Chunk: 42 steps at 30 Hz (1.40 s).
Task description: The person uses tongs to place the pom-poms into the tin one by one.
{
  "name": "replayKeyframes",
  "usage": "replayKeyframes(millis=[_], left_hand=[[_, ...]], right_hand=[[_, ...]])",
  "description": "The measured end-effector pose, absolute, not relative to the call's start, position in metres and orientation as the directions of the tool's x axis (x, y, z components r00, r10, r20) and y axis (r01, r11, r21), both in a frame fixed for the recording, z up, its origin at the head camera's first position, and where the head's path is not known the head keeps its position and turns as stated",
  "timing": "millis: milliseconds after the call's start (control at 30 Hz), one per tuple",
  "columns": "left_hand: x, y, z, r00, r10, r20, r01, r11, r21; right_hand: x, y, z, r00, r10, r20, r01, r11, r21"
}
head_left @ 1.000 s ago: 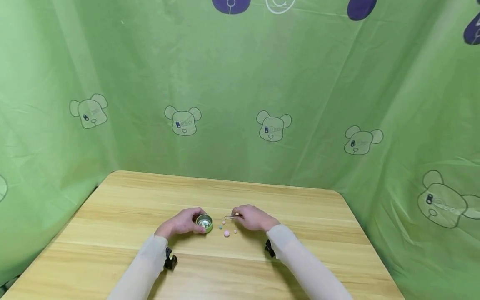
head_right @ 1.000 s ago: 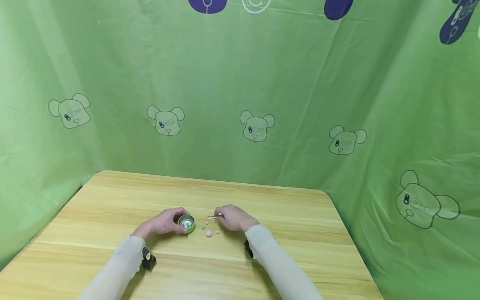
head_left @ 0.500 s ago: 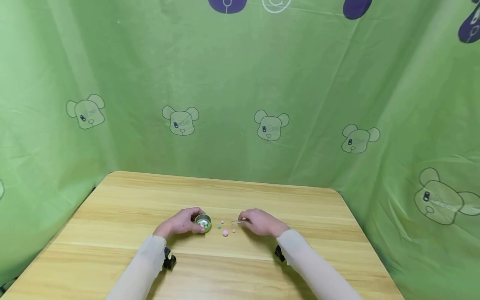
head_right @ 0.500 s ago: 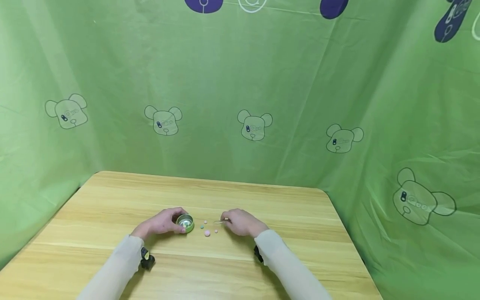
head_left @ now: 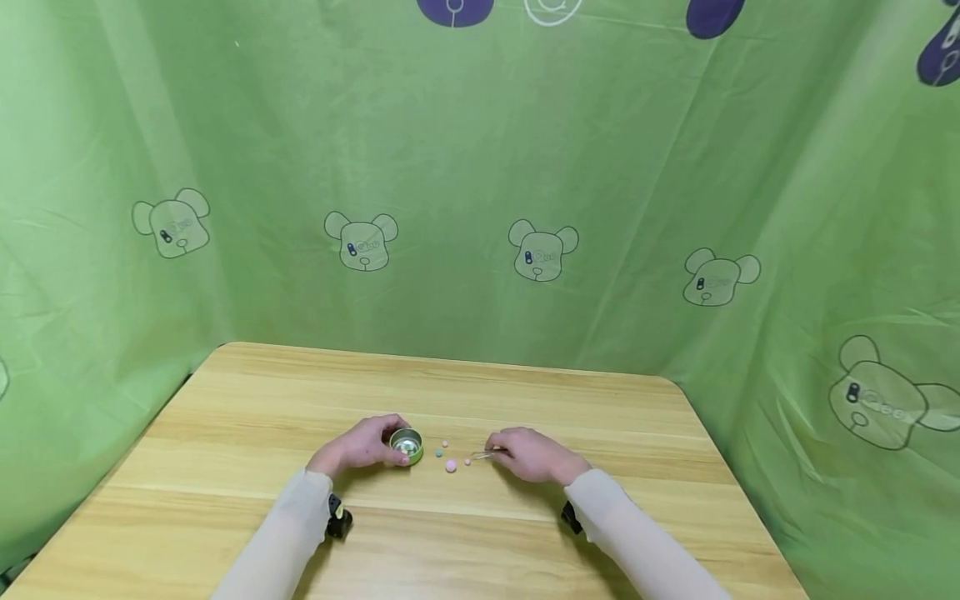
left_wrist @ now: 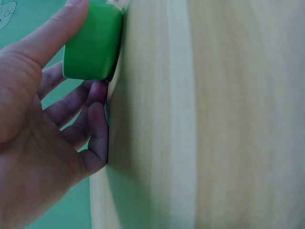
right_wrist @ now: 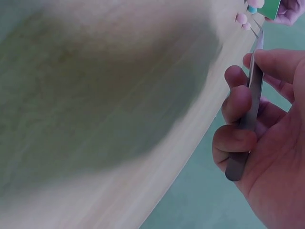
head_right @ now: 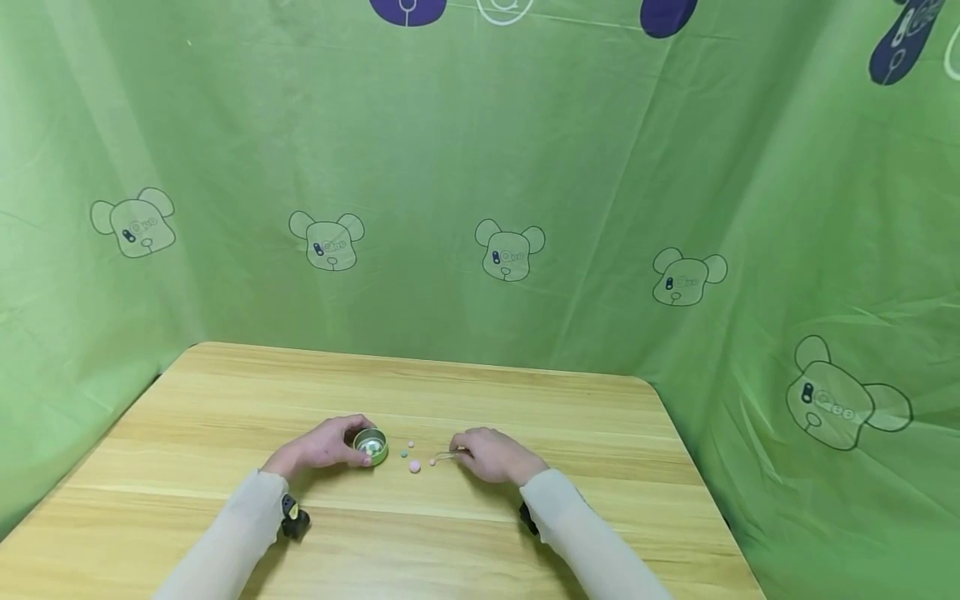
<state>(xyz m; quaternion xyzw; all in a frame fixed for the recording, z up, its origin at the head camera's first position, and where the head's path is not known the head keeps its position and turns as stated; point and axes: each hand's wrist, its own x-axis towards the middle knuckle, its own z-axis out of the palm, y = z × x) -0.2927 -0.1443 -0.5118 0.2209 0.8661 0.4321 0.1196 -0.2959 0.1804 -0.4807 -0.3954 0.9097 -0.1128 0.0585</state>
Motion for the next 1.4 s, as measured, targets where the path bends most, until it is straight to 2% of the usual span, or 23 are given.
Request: replayKeyframes(millis=[367,1133,1400], left_hand=[[-0.293,-0.144,-0.515,-0.875,0.483,-0.028,0.263,0.524,0.81],[-0.293,-0.144,-0.514,-0.875,0.484,-0.019,0.274,0.528,0.804],[-0.294,-0.144,-0.514,-0.873,0.487,-0.02,0.279,0.533,0.799]], right_hand=[[-0.294,0.177,-0.483,-0.666,-0.746,-0.022,-0.712,0.644,-0.278],[-0.3,0.18,-0.492,-0.667,-0.744,-0.024,-0.715,0.649,-0.261],[-0.303,0.18,-0.493,-0.642,-0.767,0.004,-0.742,0.619,-0.258]])
